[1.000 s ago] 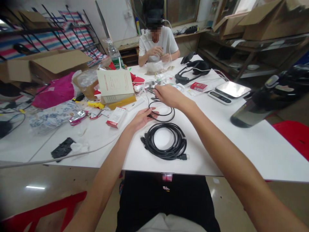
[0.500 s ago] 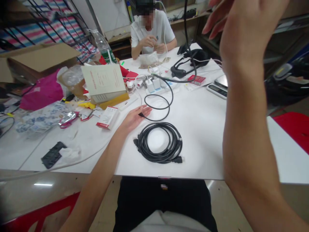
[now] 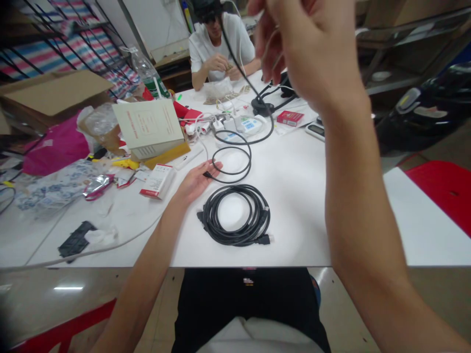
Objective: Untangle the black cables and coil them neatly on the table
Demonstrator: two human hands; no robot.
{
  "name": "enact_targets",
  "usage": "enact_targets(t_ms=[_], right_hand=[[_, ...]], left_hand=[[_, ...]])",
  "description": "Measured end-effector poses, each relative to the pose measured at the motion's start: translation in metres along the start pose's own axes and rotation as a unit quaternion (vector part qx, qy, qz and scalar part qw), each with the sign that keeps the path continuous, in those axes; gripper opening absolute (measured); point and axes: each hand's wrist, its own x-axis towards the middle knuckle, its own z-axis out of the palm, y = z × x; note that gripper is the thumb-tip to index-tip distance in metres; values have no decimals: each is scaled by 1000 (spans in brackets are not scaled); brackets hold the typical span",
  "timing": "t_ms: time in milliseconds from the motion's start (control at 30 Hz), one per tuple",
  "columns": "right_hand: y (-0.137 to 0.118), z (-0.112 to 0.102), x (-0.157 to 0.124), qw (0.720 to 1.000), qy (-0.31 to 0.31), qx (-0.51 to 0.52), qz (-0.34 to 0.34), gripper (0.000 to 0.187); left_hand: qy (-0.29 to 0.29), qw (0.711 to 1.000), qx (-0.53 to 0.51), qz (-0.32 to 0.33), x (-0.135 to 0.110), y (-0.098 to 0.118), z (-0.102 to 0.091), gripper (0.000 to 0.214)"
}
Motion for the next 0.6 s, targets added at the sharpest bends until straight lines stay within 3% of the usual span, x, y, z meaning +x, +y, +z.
enact_targets(t_ms=[67, 133, 233, 300, 433, 600], right_hand=[[3, 7, -3, 997, -60, -36, -39, 27], [16, 15, -2, 974, -201, -93, -55, 24], [44, 40, -5, 892, -411, -186, -31, 19], [60, 65, -12, 840, -492, -229, 23, 16], [68, 110, -34, 769, -562, -289, 95, 41], [67, 139, -52, 760, -562, -313, 93, 57]], left_hand=[[-3, 1000, 4, -1, -1, 0, 0, 16], [-8, 1000, 7, 2, 0, 0, -1, 15], [-12, 1000, 7, 11, 2, -1, -3, 14], [-13, 1000, 14, 13, 4, -1, -4, 16], [-26, 999, 34, 14, 5, 0, -3, 16], [9, 1000, 27, 4, 9, 0, -3, 16]])
